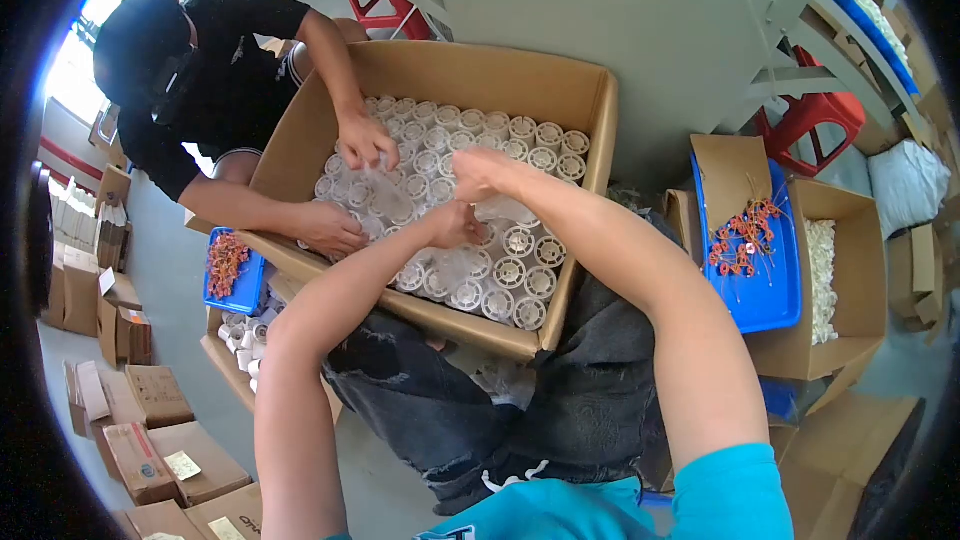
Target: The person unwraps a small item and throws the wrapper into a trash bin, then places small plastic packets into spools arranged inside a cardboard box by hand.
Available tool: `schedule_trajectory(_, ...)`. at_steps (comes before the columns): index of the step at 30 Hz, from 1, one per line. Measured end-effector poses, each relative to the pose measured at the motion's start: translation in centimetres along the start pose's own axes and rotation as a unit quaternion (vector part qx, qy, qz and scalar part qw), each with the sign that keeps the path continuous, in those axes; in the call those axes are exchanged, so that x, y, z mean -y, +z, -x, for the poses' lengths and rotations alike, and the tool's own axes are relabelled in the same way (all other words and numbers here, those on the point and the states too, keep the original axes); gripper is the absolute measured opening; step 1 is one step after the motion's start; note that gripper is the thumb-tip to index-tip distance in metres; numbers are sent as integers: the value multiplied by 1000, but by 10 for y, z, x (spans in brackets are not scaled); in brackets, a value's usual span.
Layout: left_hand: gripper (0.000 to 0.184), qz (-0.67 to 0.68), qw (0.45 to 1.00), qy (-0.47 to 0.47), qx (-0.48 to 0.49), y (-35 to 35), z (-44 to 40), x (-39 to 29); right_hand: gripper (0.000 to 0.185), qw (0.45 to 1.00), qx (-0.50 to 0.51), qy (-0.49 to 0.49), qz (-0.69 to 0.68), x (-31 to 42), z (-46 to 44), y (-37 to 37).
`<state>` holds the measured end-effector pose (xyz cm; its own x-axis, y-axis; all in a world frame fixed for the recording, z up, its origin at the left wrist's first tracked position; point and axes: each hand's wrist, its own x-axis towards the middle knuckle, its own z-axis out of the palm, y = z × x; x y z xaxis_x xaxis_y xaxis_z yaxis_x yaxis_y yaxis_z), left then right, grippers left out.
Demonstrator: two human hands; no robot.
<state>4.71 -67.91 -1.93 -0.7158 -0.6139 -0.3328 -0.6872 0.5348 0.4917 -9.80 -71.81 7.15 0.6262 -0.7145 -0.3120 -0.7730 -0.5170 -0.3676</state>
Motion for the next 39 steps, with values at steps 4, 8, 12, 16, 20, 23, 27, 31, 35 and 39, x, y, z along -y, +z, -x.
schedule_trajectory(4, 19, 63, 998, -12, -6, 2, 3, -1, 29, 993, 80, -2, 83, 17, 36, 4)
schedule_trajectory(8, 18, 93, 994, 6, -50, -7, 3, -7, 30, 949, 255, -15, 183, 16, 64, 21)
schedule_trajectory(12, 15, 187, 977, 34, -98, -19, 8, -17, 36, 902, 355, -95, 226, 14, 81, 49)
schedule_trajectory(16, 9, 324, 937, 22, -124, -36, 10, -35, 34, 885, 345, -203, 237, 13, 91, 71)
schedule_trajectory(20, 11, 316, 942, -48, -101, -42, 16, -44, 25, 885, 296, -247, 262, 2, 84, 104)
schedule_trajectory(23, 18, 171, 985, -19, -27, -15, 12, -28, 17, 877, 290, -266, 275, 9, 87, 97)
schedule_trajectory(27, 30, -26, 993, -5, 113, 3, 15, -35, 15, 866, 284, -284, 298, 12, 89, 95)
schedule_trajectory(31, 40, -83, 991, -9, 107, -12, 12, -46, 16, 866, 282, -288, 296, 11, 89, 97)
schedule_trajectory(35, 43, -88, 989, -12, 116, -9, 14, -46, 16, 857, 305, -292, 296, 5, 87, 102)
schedule_trajectory(39, 41, -114, 982, -21, 148, -11, 16, -50, 18, 842, 336, -315, 282, 3, 79, 97)
